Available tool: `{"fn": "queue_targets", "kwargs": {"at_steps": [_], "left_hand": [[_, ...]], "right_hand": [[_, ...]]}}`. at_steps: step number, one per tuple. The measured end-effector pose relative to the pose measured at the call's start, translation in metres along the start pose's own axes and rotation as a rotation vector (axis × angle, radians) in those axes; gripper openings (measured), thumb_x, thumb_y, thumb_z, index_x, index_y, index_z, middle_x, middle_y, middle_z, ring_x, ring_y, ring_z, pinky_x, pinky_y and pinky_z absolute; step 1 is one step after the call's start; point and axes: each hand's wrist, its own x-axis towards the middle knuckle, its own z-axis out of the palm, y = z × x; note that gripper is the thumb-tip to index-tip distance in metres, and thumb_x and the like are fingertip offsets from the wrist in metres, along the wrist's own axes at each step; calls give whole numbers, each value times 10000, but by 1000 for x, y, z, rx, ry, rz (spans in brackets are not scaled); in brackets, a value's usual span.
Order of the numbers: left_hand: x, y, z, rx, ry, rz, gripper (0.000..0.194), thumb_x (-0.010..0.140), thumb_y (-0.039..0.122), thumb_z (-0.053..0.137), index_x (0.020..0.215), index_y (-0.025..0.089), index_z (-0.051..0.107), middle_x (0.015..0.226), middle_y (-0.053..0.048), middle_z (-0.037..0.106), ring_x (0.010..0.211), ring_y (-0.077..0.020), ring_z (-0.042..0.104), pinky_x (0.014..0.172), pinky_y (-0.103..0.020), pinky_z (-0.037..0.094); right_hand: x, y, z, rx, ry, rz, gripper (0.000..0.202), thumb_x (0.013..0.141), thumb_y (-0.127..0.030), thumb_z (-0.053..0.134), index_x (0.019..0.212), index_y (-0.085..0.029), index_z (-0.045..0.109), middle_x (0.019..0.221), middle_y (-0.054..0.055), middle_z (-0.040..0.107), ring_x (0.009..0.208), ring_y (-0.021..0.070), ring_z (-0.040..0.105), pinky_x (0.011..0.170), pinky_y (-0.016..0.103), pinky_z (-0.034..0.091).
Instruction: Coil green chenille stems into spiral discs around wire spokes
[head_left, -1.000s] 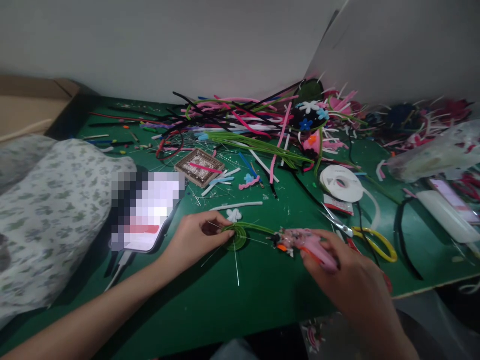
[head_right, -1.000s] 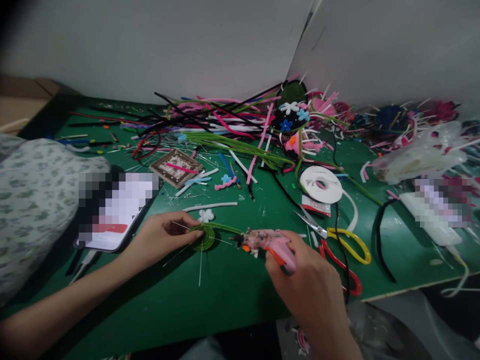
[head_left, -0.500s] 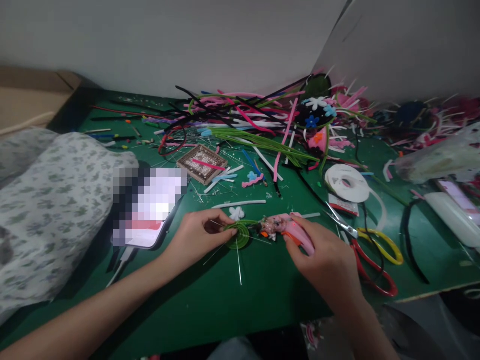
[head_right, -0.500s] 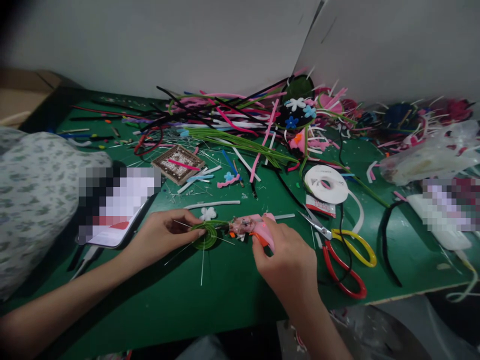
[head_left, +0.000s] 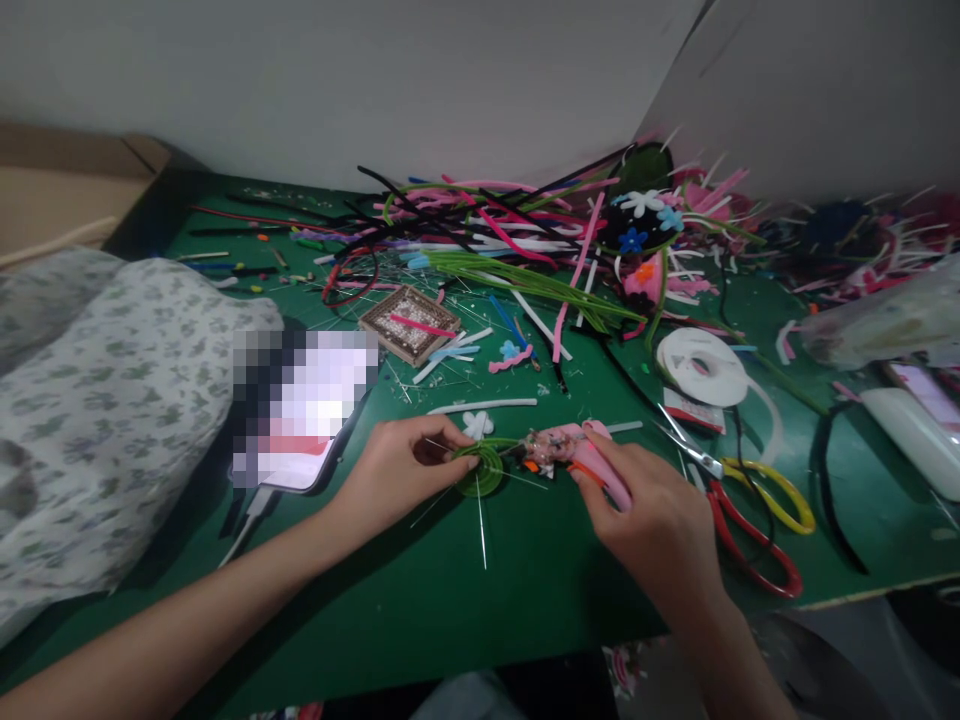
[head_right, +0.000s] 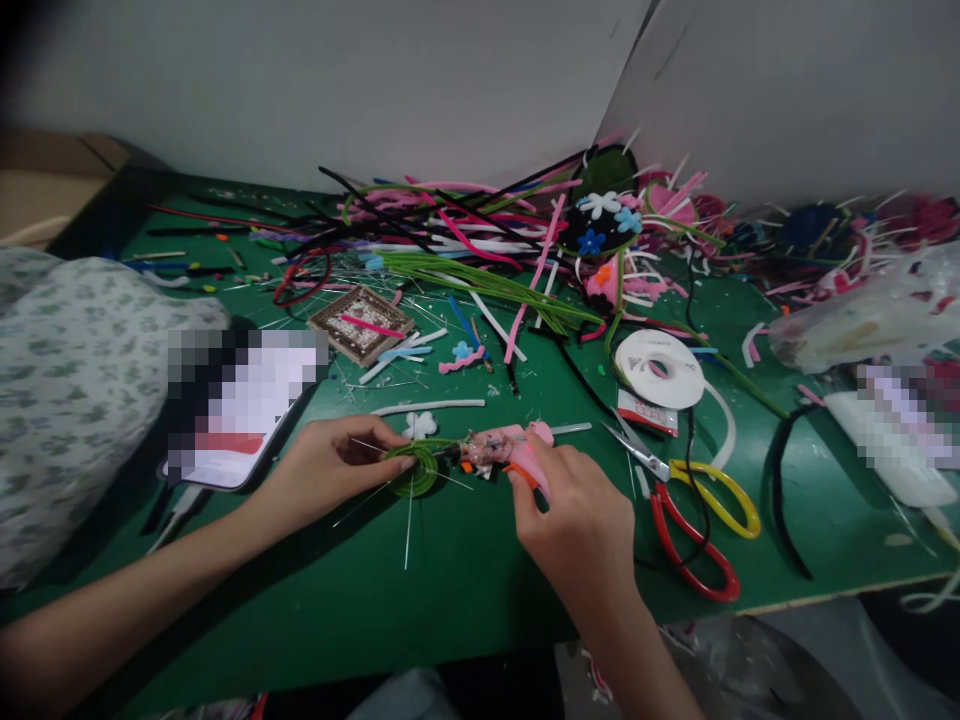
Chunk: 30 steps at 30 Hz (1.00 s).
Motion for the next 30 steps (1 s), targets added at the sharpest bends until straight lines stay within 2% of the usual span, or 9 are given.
{"fn": "queue_targets", "kwargs": {"at_steps": [10,21,30], "left_hand": [[0,0,-1,2,-8,-3,208,748,377,691,800,176,681,733,-41,711,643,-162,652,547,-236,511],[1,4,-1,-10,-14,-7,184,749,357,688,780,177,670,759,-45,720,666,-173,671,586,-255,533],[-1,4,0,-16,-3,14,135,747,313,685,758,181,660,756,-37,726,634,-150,654,545,-231,515]], "right_hand": [[-1,1,0,5,-12,-8,262,847,-252,533,1039,-149,678,791,67,687,728,207,633,659,296,453],[-1,2,1,18,5,0,291,832,-299,571,1059,-155,681,800,61,693,719,219,640,629,304,449],[1,2,0,26,38,-14,315,837,-327,562,1057,-143,692,816,78,712,712,217,657,617,303,467]]}}
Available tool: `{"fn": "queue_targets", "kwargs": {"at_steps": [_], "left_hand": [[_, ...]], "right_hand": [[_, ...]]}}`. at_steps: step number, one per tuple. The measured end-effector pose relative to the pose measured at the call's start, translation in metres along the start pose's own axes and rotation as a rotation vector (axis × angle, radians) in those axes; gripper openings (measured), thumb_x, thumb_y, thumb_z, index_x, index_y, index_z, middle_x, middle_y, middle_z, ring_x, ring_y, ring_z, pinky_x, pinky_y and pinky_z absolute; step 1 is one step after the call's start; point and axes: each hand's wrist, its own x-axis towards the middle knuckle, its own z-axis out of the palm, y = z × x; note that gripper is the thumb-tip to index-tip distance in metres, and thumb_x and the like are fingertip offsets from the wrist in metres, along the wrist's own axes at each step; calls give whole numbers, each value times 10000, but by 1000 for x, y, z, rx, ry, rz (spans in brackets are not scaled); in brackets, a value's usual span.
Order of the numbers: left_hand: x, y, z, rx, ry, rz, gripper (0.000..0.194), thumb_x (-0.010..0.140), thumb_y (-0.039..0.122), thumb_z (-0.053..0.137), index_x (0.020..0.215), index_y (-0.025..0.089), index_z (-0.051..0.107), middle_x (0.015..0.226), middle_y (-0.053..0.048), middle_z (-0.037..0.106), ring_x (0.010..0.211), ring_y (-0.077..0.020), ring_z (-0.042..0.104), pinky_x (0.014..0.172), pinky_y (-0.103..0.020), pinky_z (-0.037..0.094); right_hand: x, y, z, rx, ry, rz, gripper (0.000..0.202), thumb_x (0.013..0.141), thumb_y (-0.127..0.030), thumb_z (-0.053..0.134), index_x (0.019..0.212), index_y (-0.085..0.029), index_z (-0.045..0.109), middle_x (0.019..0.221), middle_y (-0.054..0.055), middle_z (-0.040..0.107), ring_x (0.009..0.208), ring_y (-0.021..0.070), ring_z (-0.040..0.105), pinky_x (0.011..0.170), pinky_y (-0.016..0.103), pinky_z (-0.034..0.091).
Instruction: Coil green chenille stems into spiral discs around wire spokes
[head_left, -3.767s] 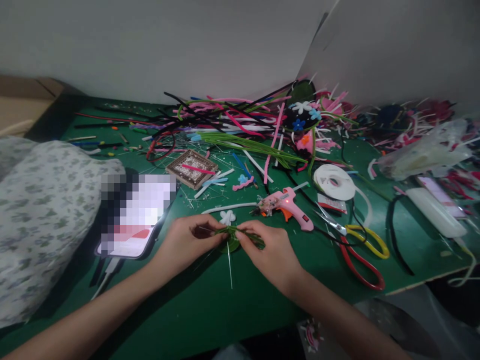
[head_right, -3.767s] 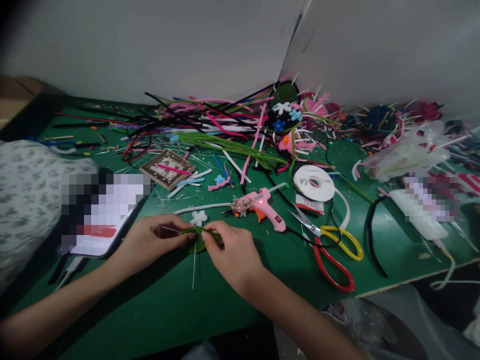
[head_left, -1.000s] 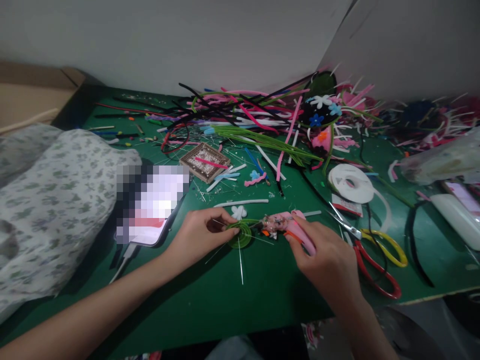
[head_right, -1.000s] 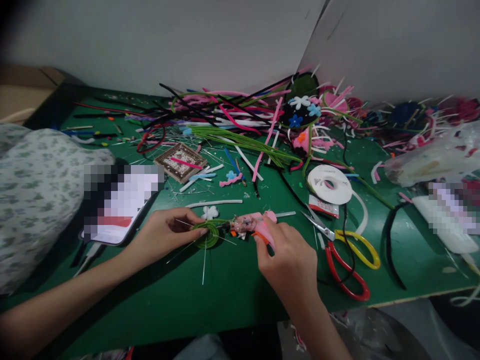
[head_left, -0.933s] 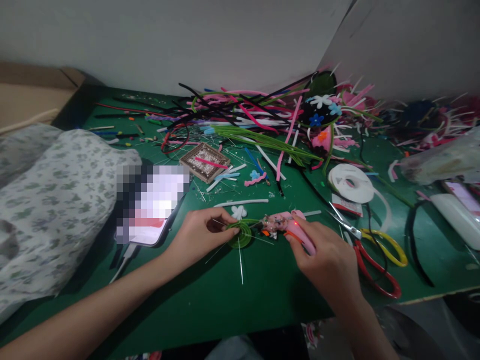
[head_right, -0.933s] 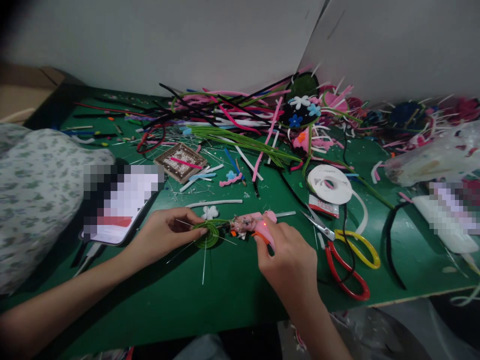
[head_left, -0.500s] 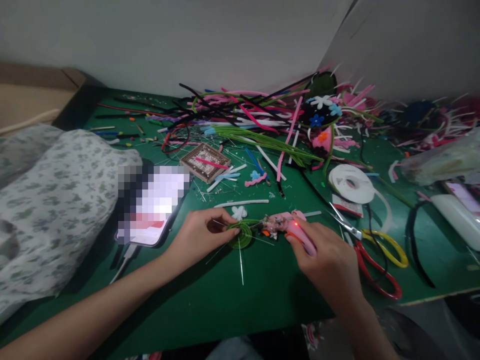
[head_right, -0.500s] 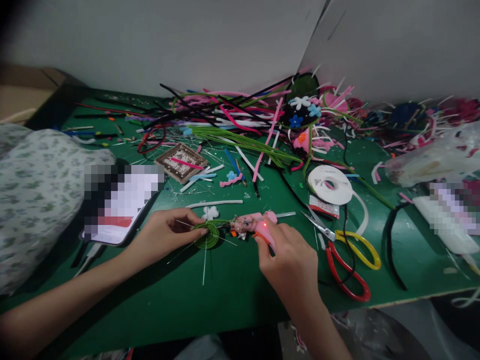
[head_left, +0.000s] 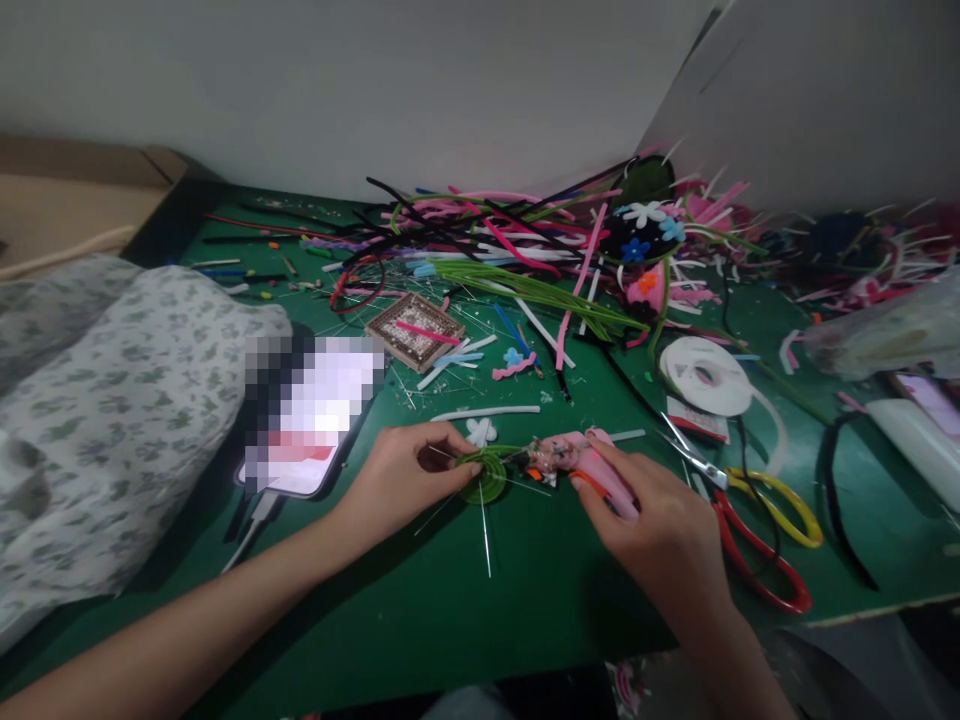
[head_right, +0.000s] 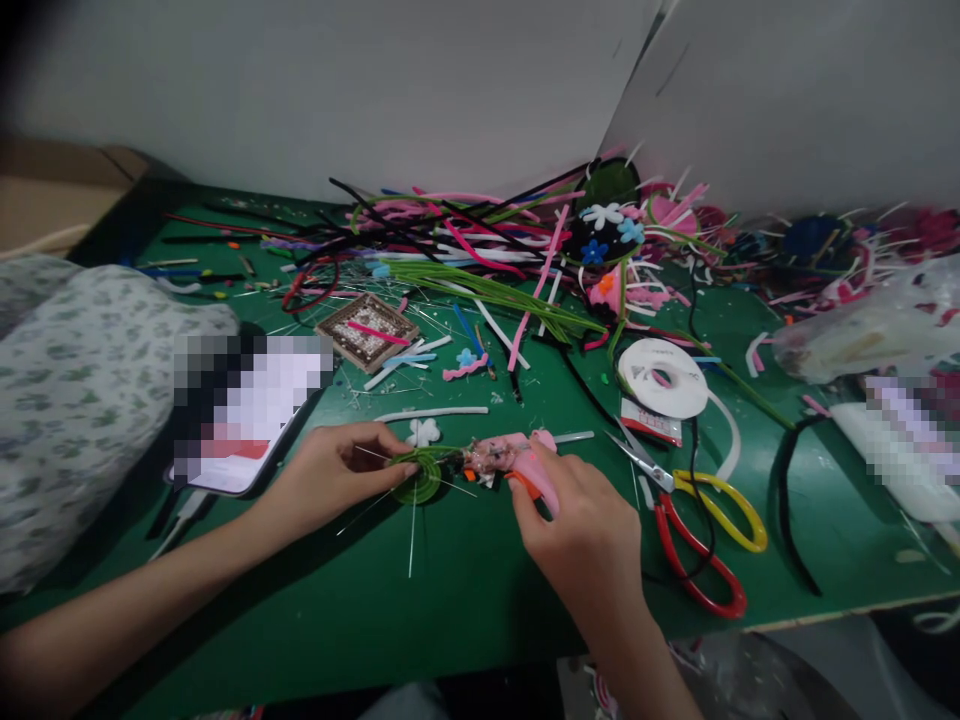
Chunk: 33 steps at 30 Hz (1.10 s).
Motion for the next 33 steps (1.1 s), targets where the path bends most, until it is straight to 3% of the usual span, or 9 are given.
{"fn": "queue_targets", "kwargs": {"at_steps": [11,18,25,33], "left_hand": [[1,0,0,8,-10,-15,161,750,327,685,769,168,668,767,-43,726,677,-165,667,587,-247,530],[1,0,0,7,-12,-15,155,748,322,691,778,171,672,745,-40,717,653,-155,657,577,-244,523],[0,-2,0,0,-18,4,162,757,322,684,786,163,670,743,-46,712,654,-156,660,574,-243,522],[1,0,0,15,-30,19,146,750,312,690,760,168,667,764,-43,725,663,-160,669,583,-242,530]], "right_hand": [[0,-2,-2,11,88,13,306,814,-326,596,1037,-144,703,870,65,737,719,214,680,607,290,471],[15,10,-8,-81,27,145,357,782,-395,583,1027,-177,726,917,69,753,763,253,701,608,312,485],[40,9,-21,-125,-63,246,289,772,-397,615,995,-259,736,811,38,750,717,266,685,555,304,434],[63,11,-25,-310,123,233,442,836,-469,574,1168,-188,650,913,117,706,853,305,624,623,343,423]]}}
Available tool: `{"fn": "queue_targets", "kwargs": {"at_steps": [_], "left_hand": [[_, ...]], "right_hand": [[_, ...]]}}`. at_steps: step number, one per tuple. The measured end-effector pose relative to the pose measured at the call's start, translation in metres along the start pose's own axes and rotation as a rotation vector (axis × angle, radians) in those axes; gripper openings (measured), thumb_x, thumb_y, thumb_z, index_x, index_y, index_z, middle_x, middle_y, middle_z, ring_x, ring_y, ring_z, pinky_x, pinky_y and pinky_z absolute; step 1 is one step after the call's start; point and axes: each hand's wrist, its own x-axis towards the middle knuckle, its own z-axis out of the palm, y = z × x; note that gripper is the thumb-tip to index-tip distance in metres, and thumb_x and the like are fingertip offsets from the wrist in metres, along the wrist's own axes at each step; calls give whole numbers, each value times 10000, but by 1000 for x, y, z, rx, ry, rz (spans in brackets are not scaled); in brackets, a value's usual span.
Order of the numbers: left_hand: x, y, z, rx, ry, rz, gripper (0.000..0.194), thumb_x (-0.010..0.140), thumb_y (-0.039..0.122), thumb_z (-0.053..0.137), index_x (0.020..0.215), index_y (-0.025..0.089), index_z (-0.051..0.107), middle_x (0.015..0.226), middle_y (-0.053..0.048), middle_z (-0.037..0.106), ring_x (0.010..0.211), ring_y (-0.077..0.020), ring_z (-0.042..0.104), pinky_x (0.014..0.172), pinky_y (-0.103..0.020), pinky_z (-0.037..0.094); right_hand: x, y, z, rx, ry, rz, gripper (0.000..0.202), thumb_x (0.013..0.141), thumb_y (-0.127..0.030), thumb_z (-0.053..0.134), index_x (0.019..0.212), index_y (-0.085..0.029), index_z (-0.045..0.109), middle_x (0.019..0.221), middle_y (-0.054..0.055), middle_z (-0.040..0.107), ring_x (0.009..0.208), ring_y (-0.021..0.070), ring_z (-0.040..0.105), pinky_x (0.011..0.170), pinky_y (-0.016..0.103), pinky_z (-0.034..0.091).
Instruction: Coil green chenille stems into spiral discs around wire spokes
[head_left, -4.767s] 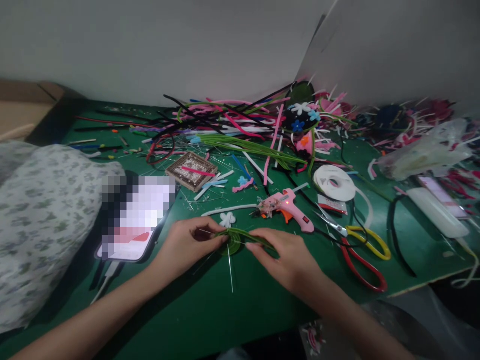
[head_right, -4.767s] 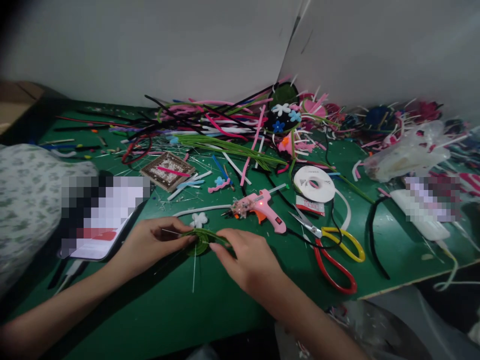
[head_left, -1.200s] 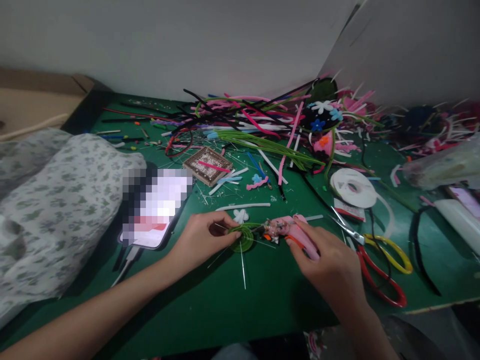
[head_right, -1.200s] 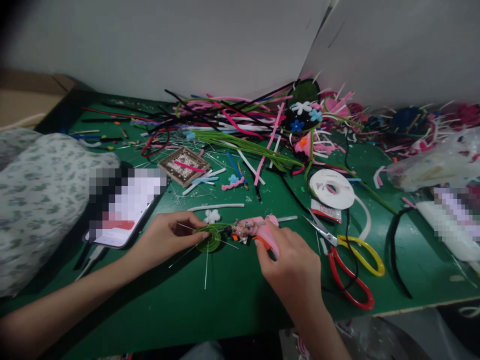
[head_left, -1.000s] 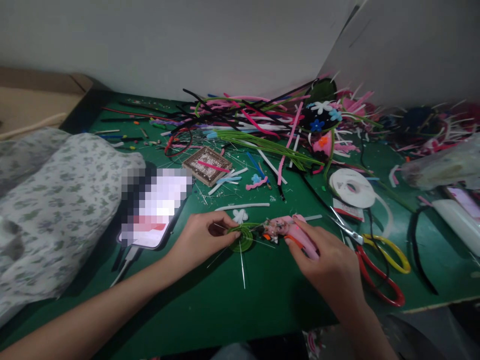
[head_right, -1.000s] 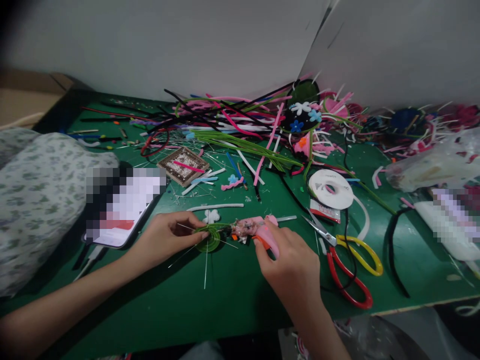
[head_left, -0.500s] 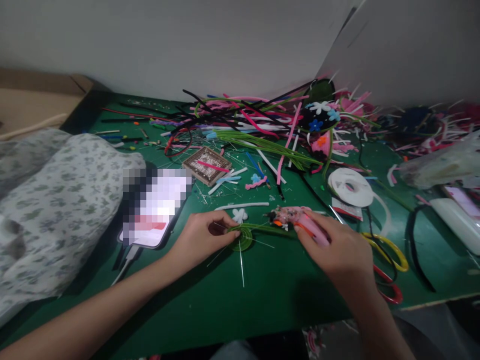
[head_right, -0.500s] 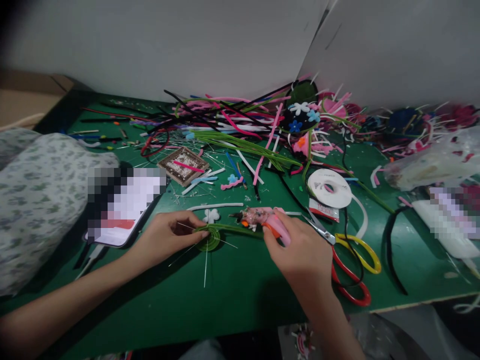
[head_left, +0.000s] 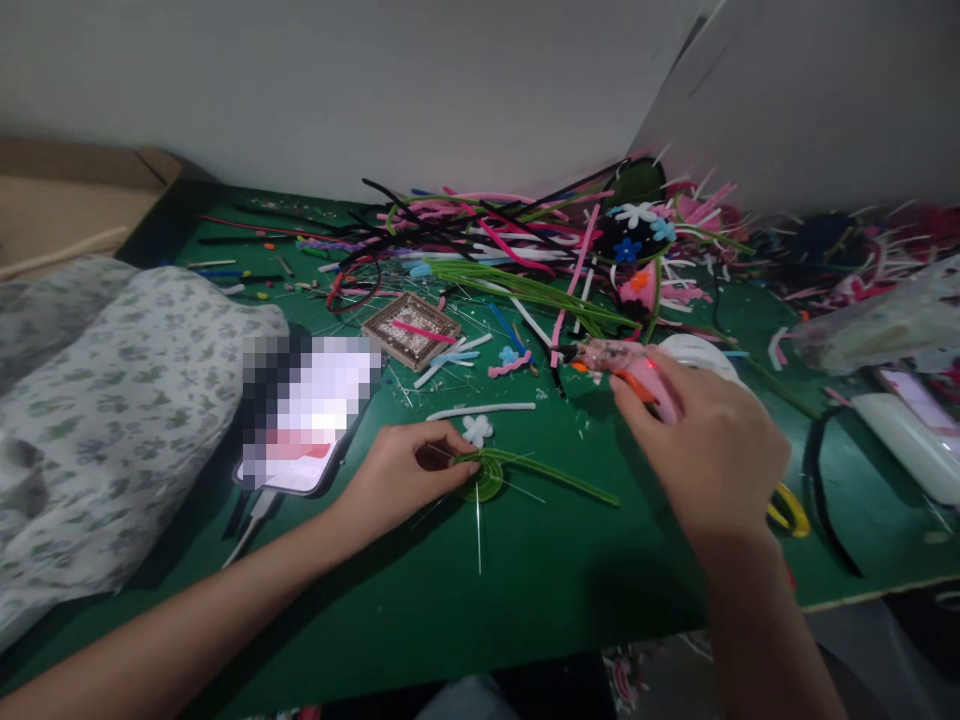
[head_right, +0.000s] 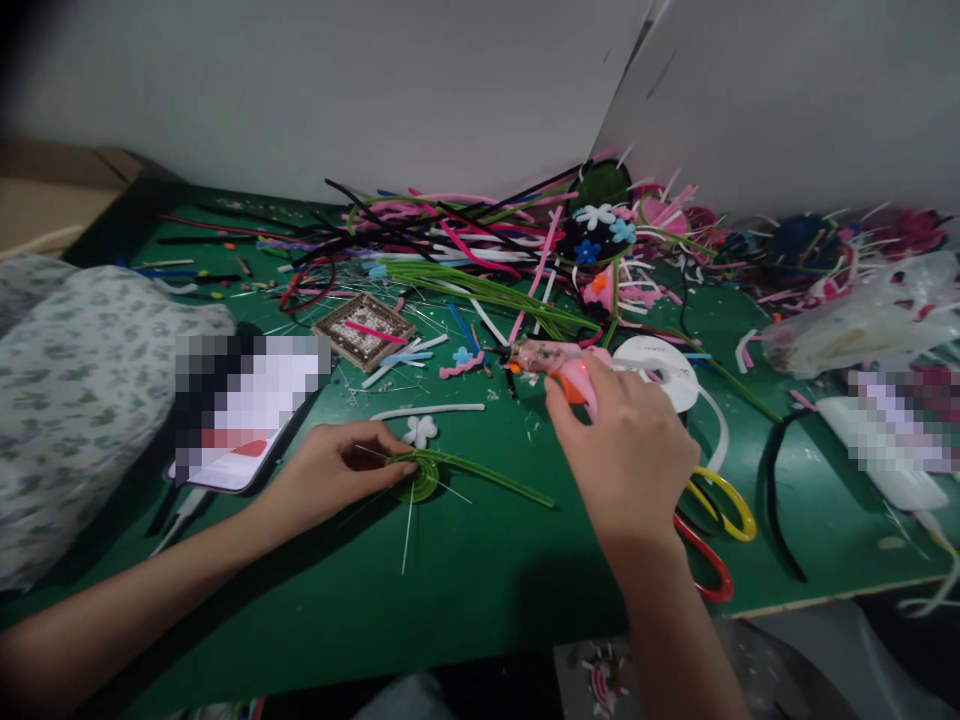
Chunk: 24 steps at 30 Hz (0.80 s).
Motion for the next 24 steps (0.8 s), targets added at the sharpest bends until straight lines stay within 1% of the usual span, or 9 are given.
{"fn": "queue_targets", "kwargs": {"at_steps": [3,6,8,10,13,16,18,20,24], "left_hand": [[0,0,0,-8,2,-1,142,744,304,693,752,165,662,757,-42,726,660,-161,672,578,-237,530],[0,1,0,-11,9,-3,141,743,301,694,745,164,661,748,-40,726,655,-159,672,570,-229,529],[-1,2,0,-11,7,3,132,746,294,693,749,165,667,747,-36,729,653,-154,671,567,-221,527],[-1,4,0,-11,-4,19,110,749,276,693,754,168,677,749,-28,733,655,-148,672,573,-212,528],[-2,6,1,-3,-24,61,73,758,247,684,764,175,691,747,-14,736,660,-136,674,583,-197,526],[-3,7,1,3,-32,90,55,768,227,673,769,177,696,741,-5,737,652,-124,674,575,-179,518],[-3,7,1,12,-27,98,54,767,225,674,770,176,697,742,-4,738,649,-122,675,573,-176,518],[-3,6,0,19,-21,100,63,766,232,677,771,173,695,747,-8,738,654,-126,679,579,-182,525],[-3,6,0,18,-14,96,84,762,251,679,763,168,686,747,-17,738,655,-138,684,574,-193,537]], "right_hand": [[6,2,10,21,30,-79,478,836,-481,587,1192,-163,619,1024,156,661,960,337,577,714,395,440],[3,-3,14,272,-19,-197,328,890,-396,540,1096,-167,653,1085,138,637,1023,301,558,828,411,437],[-4,-10,13,526,-174,-219,263,935,-339,469,987,-182,673,1006,94,668,973,245,591,841,376,446],[-11,-18,10,762,-435,-182,274,954,-328,434,927,-202,677,934,57,695,908,207,624,807,344,465],[-20,-32,9,1051,-782,-70,241,942,-349,464,971,-231,671,955,32,716,912,187,652,790,324,485],[-23,-41,9,1282,-897,85,201,848,-360,619,988,-220,652,923,35,731,888,185,676,772,309,506],[-22,-42,8,1411,-837,178,231,760,-333,718,938,-207,642,838,30,735,814,182,692,742,305,524],[-17,-36,4,1506,-651,255,226,719,-284,749,891,-208,625,776,20,724,744,179,696,709,313,542],[1,-8,-6,1426,83,378,103,770,-221,658,836,-212,580,846,51,691,866,219,688,773,377,542]]}}
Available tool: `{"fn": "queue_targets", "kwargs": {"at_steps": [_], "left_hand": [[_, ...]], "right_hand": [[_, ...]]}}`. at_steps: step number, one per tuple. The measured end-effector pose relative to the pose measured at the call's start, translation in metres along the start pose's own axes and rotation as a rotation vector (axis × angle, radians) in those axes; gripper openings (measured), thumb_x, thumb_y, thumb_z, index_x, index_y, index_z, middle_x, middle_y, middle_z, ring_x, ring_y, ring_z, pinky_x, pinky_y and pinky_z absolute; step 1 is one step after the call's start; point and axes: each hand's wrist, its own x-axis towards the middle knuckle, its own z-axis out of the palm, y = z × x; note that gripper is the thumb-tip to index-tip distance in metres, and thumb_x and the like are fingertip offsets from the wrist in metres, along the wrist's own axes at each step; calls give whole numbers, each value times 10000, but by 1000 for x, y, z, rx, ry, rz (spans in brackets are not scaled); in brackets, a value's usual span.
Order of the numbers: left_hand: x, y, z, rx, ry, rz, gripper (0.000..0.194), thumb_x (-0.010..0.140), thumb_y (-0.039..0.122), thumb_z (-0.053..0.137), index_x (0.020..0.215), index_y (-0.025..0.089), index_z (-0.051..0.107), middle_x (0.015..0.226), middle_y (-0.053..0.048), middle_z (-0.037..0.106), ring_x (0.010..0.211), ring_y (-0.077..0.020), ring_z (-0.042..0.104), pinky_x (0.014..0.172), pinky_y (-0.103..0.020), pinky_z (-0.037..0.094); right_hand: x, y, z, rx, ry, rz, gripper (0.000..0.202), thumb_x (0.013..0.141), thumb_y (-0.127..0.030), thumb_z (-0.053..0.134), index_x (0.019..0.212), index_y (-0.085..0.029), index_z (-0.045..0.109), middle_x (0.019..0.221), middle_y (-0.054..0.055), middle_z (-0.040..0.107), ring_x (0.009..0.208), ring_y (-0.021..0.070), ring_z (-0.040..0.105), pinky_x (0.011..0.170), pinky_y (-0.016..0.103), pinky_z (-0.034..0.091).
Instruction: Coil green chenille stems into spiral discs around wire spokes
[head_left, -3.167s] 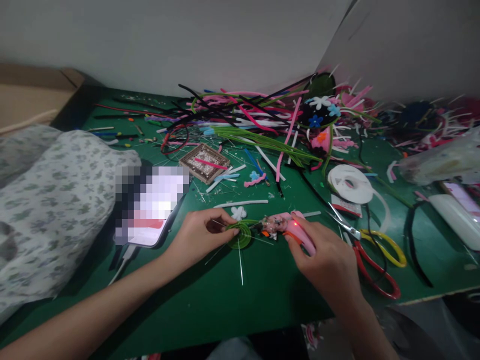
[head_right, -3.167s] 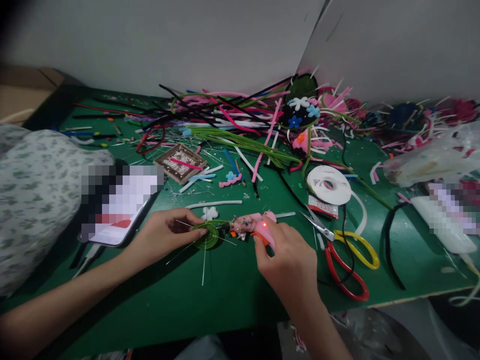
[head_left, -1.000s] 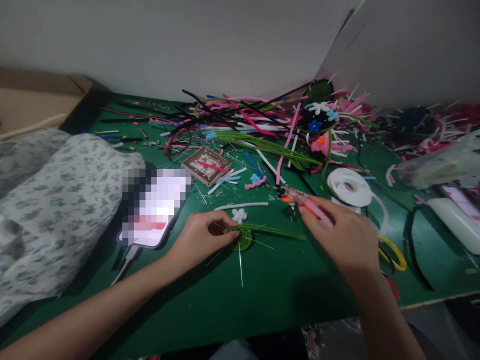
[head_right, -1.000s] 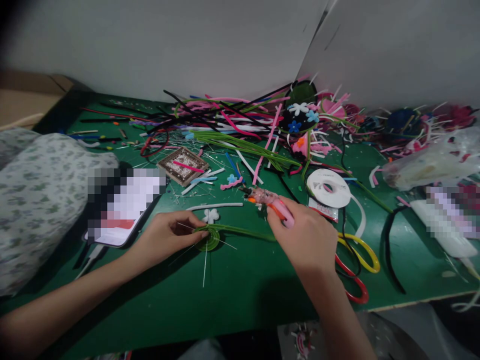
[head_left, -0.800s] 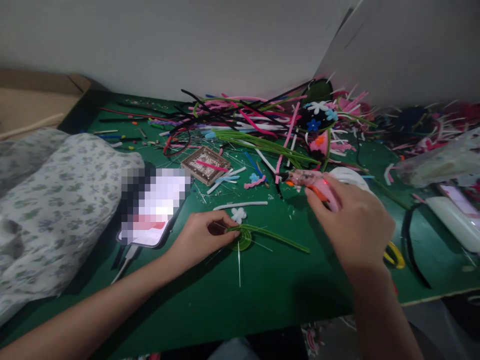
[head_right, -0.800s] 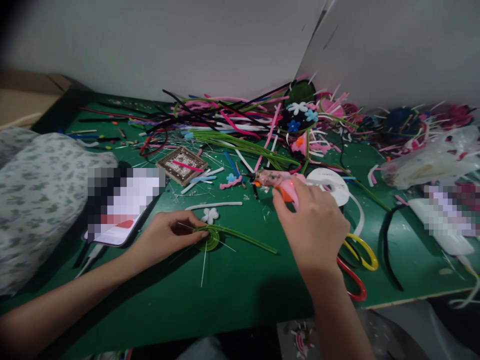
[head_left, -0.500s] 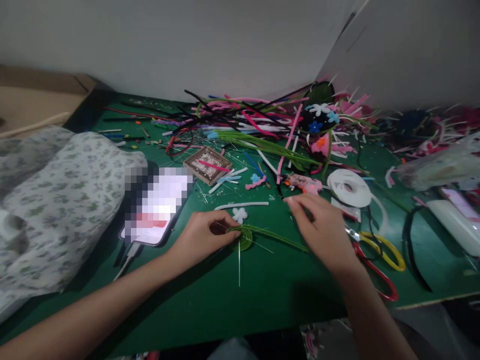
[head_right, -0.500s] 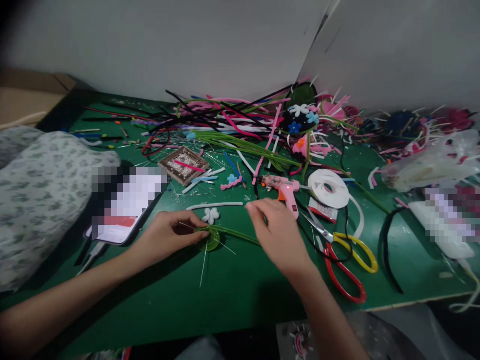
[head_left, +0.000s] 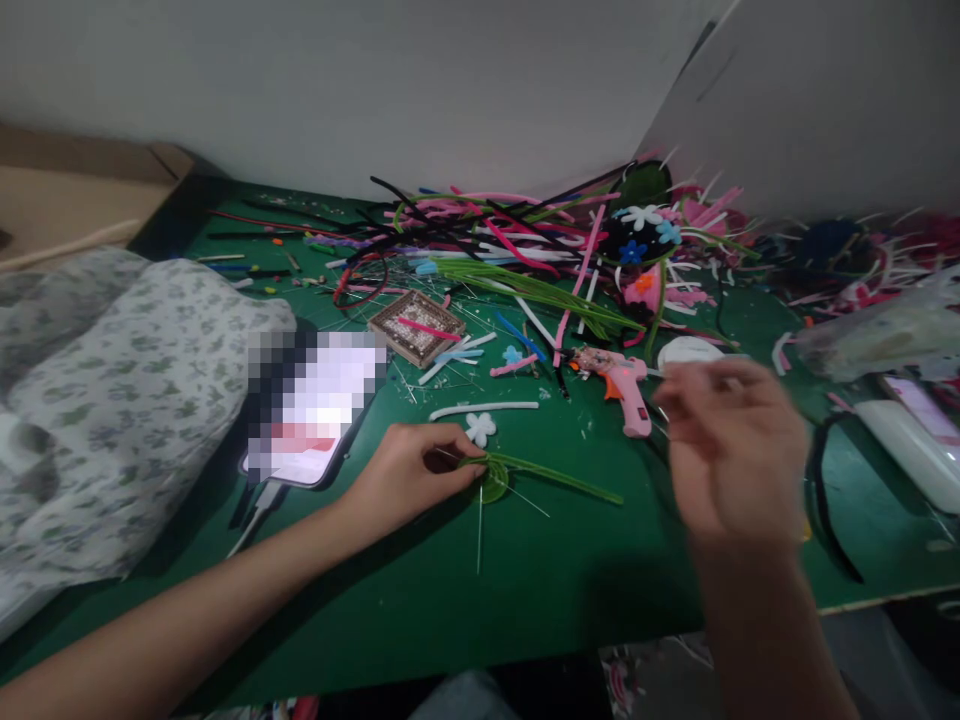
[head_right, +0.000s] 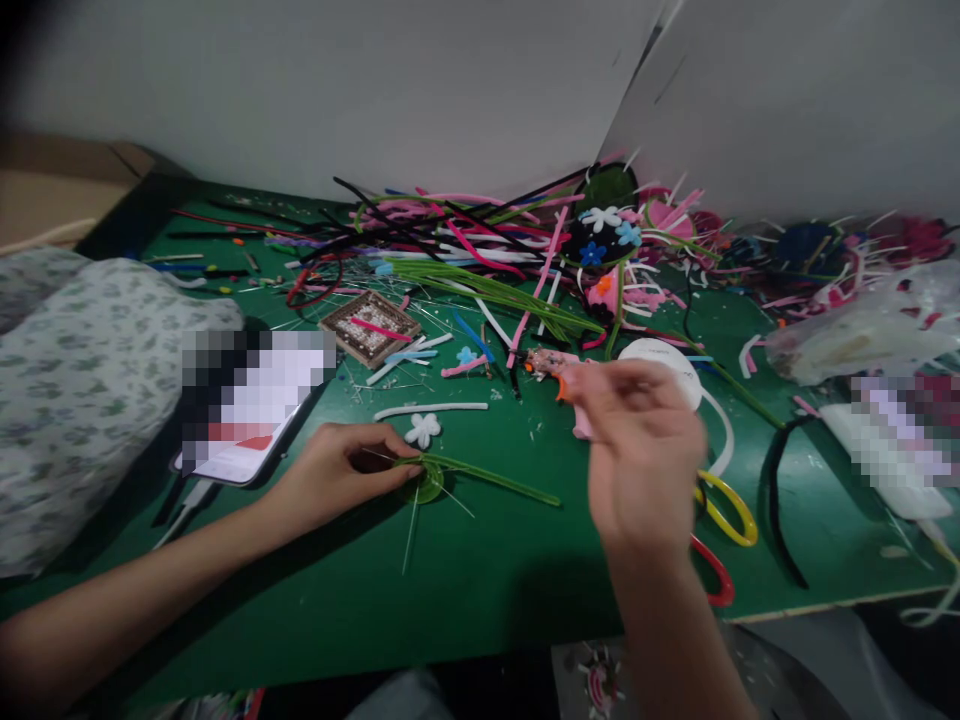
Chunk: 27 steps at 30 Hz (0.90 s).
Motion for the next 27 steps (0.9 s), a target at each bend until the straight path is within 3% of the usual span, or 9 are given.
{"fn": "queue_targets", "kwargs": {"at_steps": [2,4,5,7,9,10,12,20,27], "left_hand": [[0,1,0,4,6,-3,85,758,255,682,755,170,685,740,-18,737,645,-139,682,562,-194,535],[0,1,1,7,13,-12,80,753,252,685,748,173,684,732,-17,737,639,-140,680,552,-194,532],[1,1,1,6,16,-17,77,751,251,686,745,174,683,732,-17,737,638,-141,680,549,-194,532],[1,0,2,2,17,-25,77,752,250,687,747,174,682,738,-17,738,639,-140,680,550,-194,532],[1,0,2,-4,8,-26,77,757,251,685,755,174,683,741,-15,738,645,-139,680,558,-192,532],[0,0,1,-9,4,-25,76,760,251,684,758,175,684,740,-13,737,648,-139,680,562,-191,531],[0,-1,1,-24,-3,-27,71,764,247,681,766,176,686,738,-9,734,656,-138,679,570,-190,530],[0,-1,2,-53,2,-53,94,775,262,674,785,171,693,770,-16,729,671,-144,676,606,-210,542],[-1,-4,3,-36,17,-39,116,780,282,671,797,171,698,769,-21,725,668,-148,673,599,-214,544]], "right_hand": [[10,-1,-12,-70,251,-170,105,809,-207,611,906,-203,573,1001,106,672,1033,255,644,861,413,509],[13,1,-18,-104,317,-275,194,819,-183,593,1011,-188,565,1129,151,637,1123,276,598,913,434,484],[11,3,-19,-129,282,-294,232,812,-170,600,1041,-183,568,1160,156,628,1129,278,594,920,436,484],[1,8,-15,-224,43,-253,257,796,-156,614,1050,-189,599,1119,126,657,1059,257,633,889,413,513],[-13,13,-6,-362,-423,-135,257,799,-157,594,1048,-207,638,1039,82,702,966,223,671,829,371,547],[-20,15,-1,-429,-597,-109,262,788,-154,598,1037,-213,659,1014,65,716,943,211,678,816,353,552],[-30,19,7,-536,-779,-98,216,782,-157,605,964,-220,703,956,38,734,892,184,687,799,311,550],[-54,10,17,-894,-741,-207,152,814,-211,596,851,-245,740,709,1,732,642,177,679,613,279,497],[-75,2,25,-995,-612,-365,207,860,-175,523,773,-190,710,766,59,709,738,202,638,641,293,457]]}}
